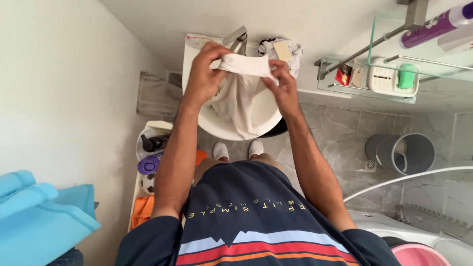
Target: Fold a white garment using a flat surface over a sink in a bathroom.
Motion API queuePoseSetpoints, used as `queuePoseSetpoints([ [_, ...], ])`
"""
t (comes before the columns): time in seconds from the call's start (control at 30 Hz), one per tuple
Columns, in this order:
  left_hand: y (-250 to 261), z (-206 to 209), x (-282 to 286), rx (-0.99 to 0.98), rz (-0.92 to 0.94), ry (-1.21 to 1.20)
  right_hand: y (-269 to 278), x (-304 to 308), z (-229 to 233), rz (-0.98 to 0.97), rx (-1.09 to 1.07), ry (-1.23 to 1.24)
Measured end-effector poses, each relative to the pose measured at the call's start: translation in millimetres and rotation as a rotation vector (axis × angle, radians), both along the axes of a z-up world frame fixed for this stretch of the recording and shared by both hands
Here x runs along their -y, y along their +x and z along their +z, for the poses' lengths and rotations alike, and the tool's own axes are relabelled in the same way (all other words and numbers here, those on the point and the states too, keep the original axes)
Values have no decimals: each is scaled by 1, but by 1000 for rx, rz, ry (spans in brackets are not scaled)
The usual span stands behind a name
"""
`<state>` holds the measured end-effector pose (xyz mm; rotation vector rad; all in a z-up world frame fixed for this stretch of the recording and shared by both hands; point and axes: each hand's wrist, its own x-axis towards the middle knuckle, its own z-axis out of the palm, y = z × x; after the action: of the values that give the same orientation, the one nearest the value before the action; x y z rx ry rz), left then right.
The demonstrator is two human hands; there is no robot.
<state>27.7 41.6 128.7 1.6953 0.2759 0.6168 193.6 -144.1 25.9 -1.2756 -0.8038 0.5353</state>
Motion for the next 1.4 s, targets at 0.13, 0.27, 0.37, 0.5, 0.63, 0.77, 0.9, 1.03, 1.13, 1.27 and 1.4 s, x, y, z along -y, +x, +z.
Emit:
queuePoseSetpoints([
  [0.13,8,-17,11,73,75,-58,-7,18,34,323,-72,-28],
  [0.27,16,-30,31,190,-109,-445,3,23,-26,509,63,-321],
  [0.37,19,-24,36,281,-273,-634,0,1,18,143,-42,-270],
  [0.5,21,-13,31,343,-369,-757,3,-4,102,222,752,-1],
  [0.63,25,-16,28,370,-330,-895,26,-4,34,409,393,-185],
  [0.77,30,-18,26,314,-181,-952,12,-13,48,151,-232,-131],
  [0.9,23,-18,40,-151,-113,-560,2,-18,60,156,-448,-25],
  [1.03,19,-68,27,-380,-103,-174,-4,-13,91,216,-364,-68],
  [1.13,19,-68,21,-269,-10,-183,4,-9,94,227,644,-84],
  [1.27,19,-61,25,-153,-34,-152,22,-2,29,257,435,-594],
  [1.4,20,-70,16,-232,-77,8,21,3,10,216,-187,-254],
])
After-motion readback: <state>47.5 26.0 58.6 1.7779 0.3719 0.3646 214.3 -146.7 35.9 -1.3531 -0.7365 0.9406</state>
